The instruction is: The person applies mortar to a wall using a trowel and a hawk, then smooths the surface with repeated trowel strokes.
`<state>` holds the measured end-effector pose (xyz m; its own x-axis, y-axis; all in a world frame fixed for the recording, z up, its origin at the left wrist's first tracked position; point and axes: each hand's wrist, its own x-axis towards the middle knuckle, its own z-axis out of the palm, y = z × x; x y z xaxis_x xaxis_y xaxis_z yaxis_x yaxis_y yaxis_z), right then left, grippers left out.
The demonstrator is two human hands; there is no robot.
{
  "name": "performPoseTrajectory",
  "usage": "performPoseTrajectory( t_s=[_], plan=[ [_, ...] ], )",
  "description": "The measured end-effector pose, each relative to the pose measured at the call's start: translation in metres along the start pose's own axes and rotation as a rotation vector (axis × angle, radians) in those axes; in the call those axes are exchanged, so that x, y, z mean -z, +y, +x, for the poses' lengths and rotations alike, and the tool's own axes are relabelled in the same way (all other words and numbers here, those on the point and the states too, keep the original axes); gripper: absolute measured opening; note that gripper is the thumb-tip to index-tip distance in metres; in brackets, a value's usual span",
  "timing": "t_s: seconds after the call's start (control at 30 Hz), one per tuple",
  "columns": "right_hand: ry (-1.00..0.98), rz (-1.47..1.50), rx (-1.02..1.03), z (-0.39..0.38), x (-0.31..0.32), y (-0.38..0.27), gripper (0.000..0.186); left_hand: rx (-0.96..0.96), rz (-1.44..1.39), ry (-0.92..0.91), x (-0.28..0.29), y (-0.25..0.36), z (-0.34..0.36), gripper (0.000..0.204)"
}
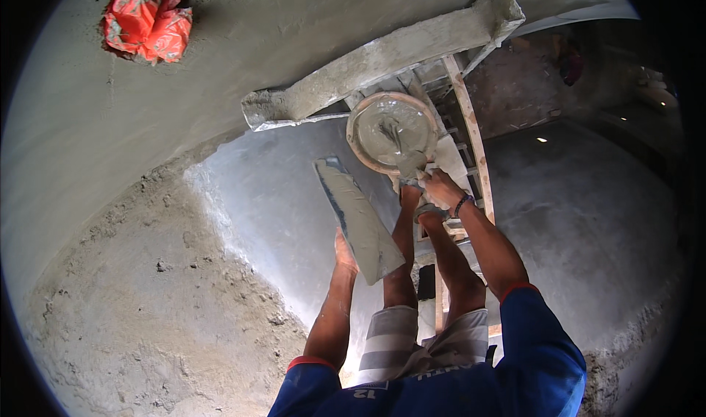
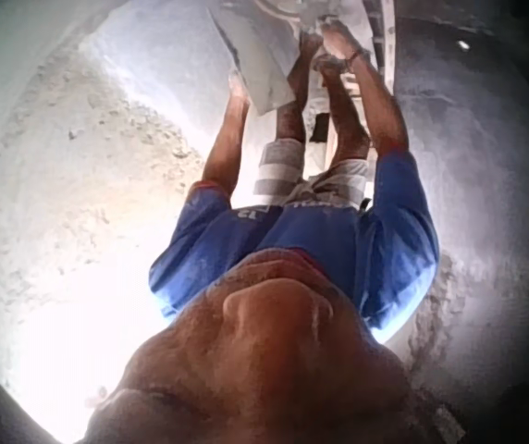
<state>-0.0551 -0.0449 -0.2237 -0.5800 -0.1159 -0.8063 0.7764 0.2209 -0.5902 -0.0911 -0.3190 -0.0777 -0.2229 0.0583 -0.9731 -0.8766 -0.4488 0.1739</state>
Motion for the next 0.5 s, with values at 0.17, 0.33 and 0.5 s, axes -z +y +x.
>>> performPoseTrajectory(
  t_s=[0.17,0.33,0.5],
  plan=[
    [-0.029,0.457,-0.274,0.005,-0.012,-0.04,0.024,-0.123,0.26,-0.002,-0.003,0.014,0.012,0.062],
    [0.173,0.144,-0.112,0.02,-0.026,-0.031,0.03,-0.112,0.319,-0.027,-0.003,0.015,0.033,0.07],
    [0.318,-0.03,0.044,0.017,-0.037,-0.03,0.033,-0.092,0.266,0.019,0.012,0.014,0.058,0.063]
  ],
)
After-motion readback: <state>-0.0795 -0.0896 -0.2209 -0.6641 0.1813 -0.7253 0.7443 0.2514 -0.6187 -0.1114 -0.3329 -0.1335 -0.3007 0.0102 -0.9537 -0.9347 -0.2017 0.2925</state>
